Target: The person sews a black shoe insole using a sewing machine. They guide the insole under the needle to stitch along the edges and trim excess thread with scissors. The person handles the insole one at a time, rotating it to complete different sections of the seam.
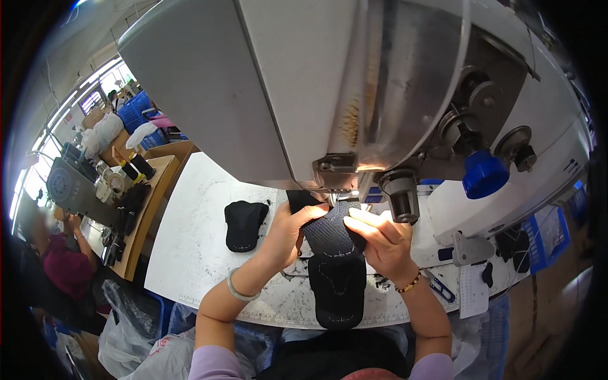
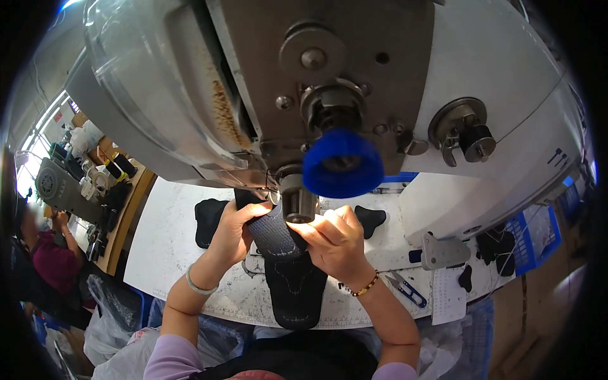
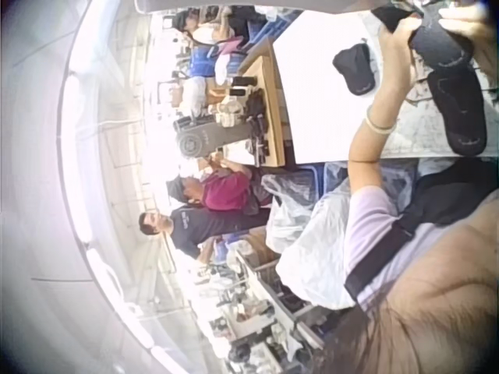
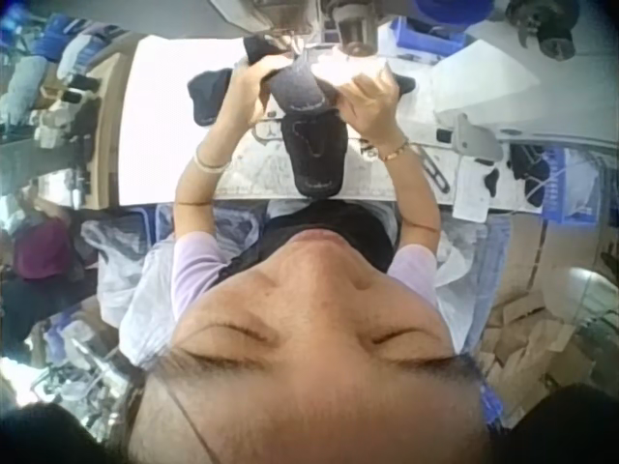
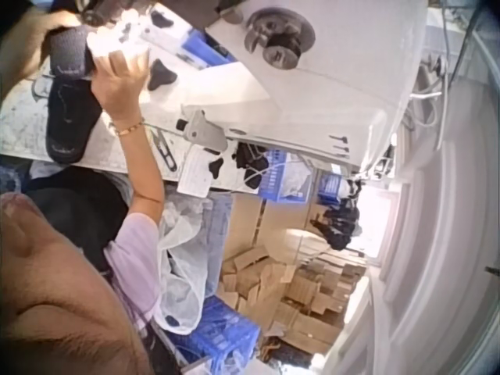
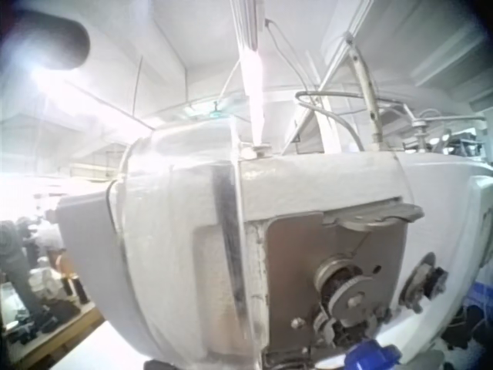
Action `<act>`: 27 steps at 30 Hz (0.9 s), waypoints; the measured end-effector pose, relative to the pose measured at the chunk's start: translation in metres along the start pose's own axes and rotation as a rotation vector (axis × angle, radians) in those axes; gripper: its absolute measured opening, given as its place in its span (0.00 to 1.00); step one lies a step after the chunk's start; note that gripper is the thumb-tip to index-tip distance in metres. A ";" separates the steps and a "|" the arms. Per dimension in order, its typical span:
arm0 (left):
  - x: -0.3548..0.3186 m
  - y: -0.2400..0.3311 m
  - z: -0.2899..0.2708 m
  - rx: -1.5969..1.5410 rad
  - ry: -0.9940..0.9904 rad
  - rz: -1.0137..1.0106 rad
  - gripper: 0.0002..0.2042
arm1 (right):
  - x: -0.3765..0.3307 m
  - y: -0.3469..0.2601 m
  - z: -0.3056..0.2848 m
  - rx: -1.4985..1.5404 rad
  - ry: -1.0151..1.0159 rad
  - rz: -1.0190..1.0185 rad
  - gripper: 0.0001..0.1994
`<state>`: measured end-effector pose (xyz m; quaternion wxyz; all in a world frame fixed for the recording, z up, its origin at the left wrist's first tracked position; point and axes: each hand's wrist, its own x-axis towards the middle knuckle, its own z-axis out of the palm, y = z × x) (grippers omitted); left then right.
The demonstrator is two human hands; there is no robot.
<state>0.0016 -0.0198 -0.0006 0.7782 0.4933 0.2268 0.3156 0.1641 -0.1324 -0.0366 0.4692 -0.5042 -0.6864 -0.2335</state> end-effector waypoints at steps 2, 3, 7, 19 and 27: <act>0.003 -0.002 -0.003 -0.026 -0.008 0.007 0.08 | -0.002 -0.003 -0.002 -0.039 -0.044 0.009 0.19; 0.004 -0.003 -0.004 -0.038 -0.011 0.011 0.09 | -0.002 -0.003 -0.002 -0.056 -0.065 0.014 0.20; 0.006 -0.006 -0.009 -0.056 -0.018 0.016 0.08 | -0.006 0.002 0.001 0.008 -0.024 0.007 0.18; 0.004 0.018 0.000 -0.001 0.047 0.093 0.09 | 0.010 0.030 -0.022 -0.055 0.401 0.205 0.10; 0.006 0.035 -0.060 0.034 0.265 0.374 0.11 | -0.001 0.046 -0.025 -0.170 0.243 0.459 0.09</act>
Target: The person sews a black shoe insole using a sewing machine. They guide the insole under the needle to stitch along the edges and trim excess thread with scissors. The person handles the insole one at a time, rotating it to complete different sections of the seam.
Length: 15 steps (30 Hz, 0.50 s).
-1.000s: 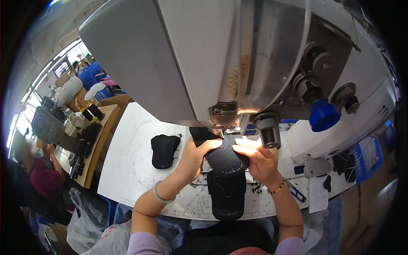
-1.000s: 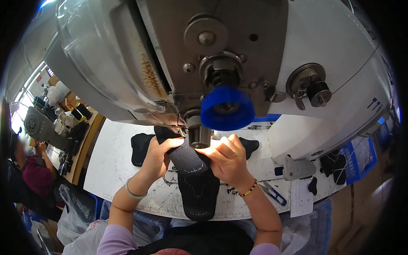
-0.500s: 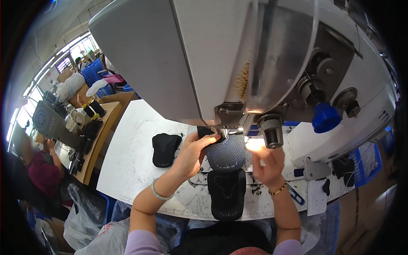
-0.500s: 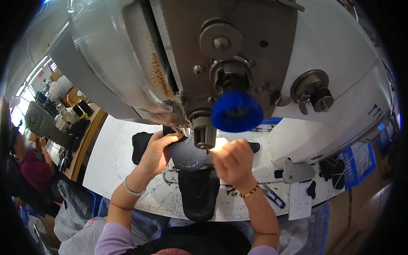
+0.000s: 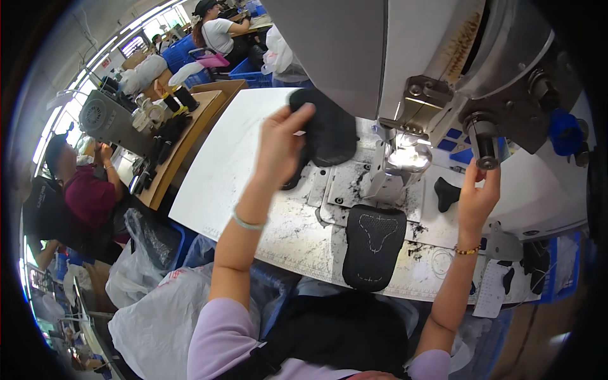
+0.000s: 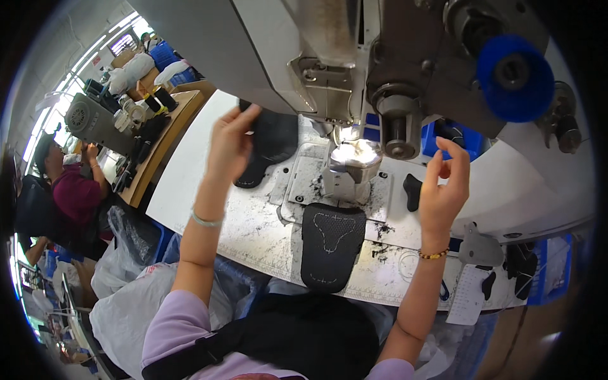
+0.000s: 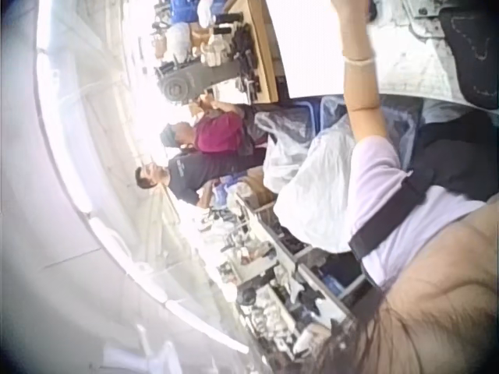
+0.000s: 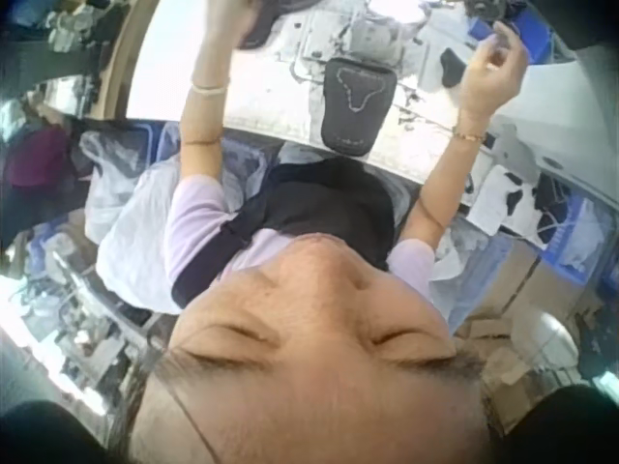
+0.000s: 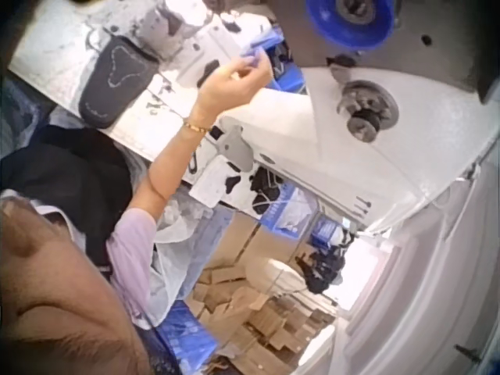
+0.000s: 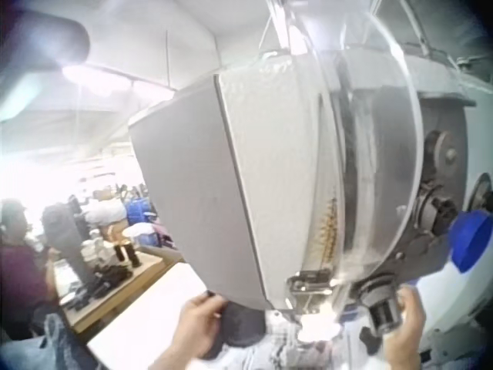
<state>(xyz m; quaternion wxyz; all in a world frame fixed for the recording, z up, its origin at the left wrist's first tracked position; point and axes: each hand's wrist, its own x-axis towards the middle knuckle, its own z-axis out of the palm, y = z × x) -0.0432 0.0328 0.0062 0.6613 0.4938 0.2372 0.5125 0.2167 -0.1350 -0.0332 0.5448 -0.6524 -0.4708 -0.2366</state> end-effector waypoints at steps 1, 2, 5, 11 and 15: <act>0.008 0.006 -0.025 0.127 -0.026 -0.061 0.12 | 0.001 0.004 -0.002 -0.016 -0.052 0.059 0.08; 0.016 0.009 -0.053 0.288 -0.013 -0.123 0.13 | 0.002 0.007 -0.002 -0.026 -0.101 0.117 0.08; 0.025 -0.015 -0.130 0.691 0.086 -0.213 0.15 | 0.005 0.002 0.002 -0.117 -0.251 0.227 0.07; 0.033 -0.053 -0.172 1.138 0.149 -0.300 0.23 | 0.002 0.020 -0.009 -0.201 -0.456 0.177 0.09; -0.007 -0.044 -0.100 1.638 0.237 0.435 0.19 | -0.012 0.049 -0.022 -0.277 -0.643 0.142 0.13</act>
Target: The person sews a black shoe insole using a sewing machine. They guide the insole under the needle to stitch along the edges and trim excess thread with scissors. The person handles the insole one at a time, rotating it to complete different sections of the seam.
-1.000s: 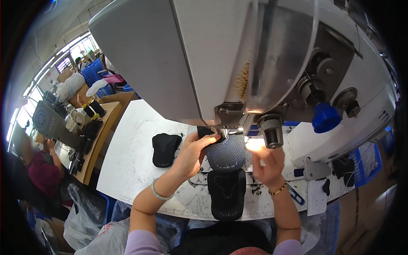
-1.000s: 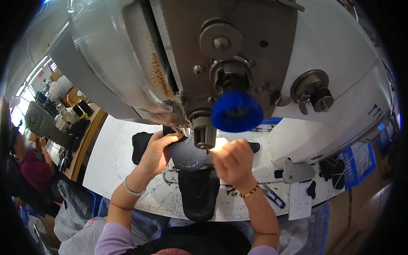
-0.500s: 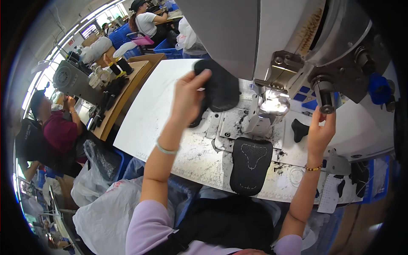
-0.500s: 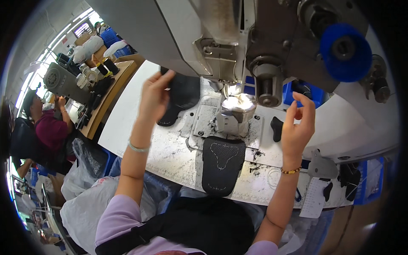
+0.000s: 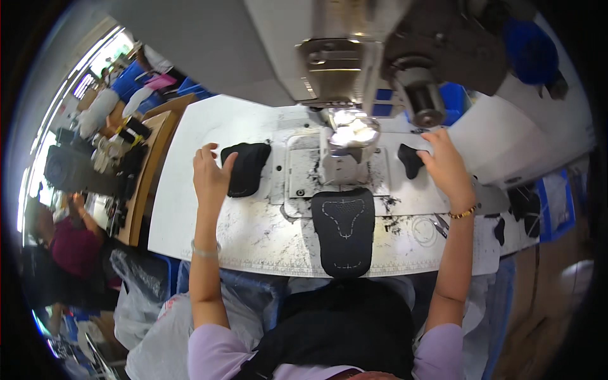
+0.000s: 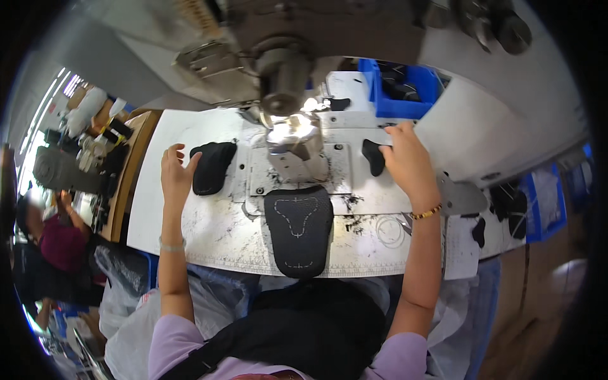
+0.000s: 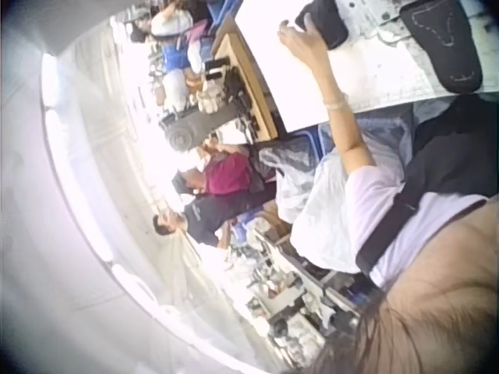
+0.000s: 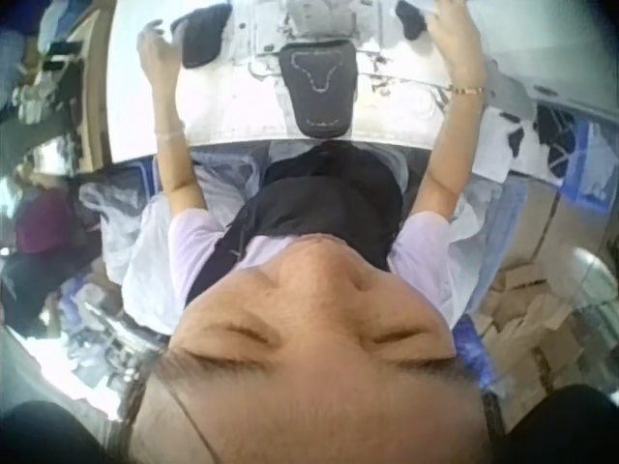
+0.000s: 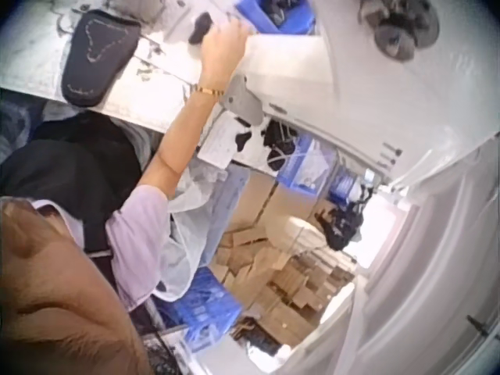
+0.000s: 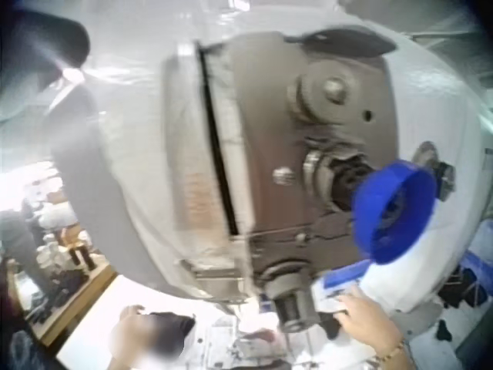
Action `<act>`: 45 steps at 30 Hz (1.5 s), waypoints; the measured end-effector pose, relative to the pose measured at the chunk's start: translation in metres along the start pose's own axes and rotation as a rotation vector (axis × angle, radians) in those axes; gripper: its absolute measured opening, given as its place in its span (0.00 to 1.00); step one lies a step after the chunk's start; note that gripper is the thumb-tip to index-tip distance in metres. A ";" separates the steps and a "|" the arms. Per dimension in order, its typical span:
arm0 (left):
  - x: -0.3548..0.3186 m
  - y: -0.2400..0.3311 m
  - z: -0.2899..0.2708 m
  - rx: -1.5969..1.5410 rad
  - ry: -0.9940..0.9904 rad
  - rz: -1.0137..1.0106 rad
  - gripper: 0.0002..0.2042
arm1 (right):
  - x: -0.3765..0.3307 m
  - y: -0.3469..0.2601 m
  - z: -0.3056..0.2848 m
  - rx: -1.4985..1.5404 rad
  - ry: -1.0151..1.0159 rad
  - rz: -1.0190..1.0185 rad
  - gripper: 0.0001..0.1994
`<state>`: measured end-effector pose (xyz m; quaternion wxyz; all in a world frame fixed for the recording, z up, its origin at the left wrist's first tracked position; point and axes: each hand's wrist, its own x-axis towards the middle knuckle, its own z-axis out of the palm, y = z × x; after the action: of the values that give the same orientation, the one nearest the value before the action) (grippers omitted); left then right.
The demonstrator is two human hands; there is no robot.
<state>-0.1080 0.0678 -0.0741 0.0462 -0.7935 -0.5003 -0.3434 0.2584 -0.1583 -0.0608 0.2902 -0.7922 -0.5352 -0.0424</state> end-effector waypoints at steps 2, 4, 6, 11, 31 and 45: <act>-0.018 0.054 -0.025 -0.580 -0.305 0.115 0.14 | -0.005 0.012 0.012 0.005 -0.072 0.033 0.13; -0.043 0.098 -0.037 -0.631 -0.452 0.473 0.17 | -0.008 0.023 0.022 0.060 -0.128 0.039 0.13; -0.057 0.128 -0.049 -0.484 -0.605 0.555 0.23 | -0.010 0.017 0.016 0.081 -0.086 0.032 0.13; -0.066 0.128 -0.036 -0.442 -0.522 0.578 0.24 | -0.012 -0.007 0.010 -0.005 0.021 0.043 0.10; -0.067 0.160 -0.055 -1.967 -0.742 -0.510 0.12 | -0.061 -0.131 0.005 0.942 0.033 -0.106 0.11; -0.068 0.153 -0.038 -1.546 -0.617 -0.254 0.12 | -0.051 -0.144 0.028 1.148 0.258 -0.028 0.12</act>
<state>-0.0187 -0.0761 -0.0438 -0.6879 -0.5978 -0.2000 -0.3597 0.1044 -0.1492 -0.0440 0.7349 -0.4895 -0.4433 0.1542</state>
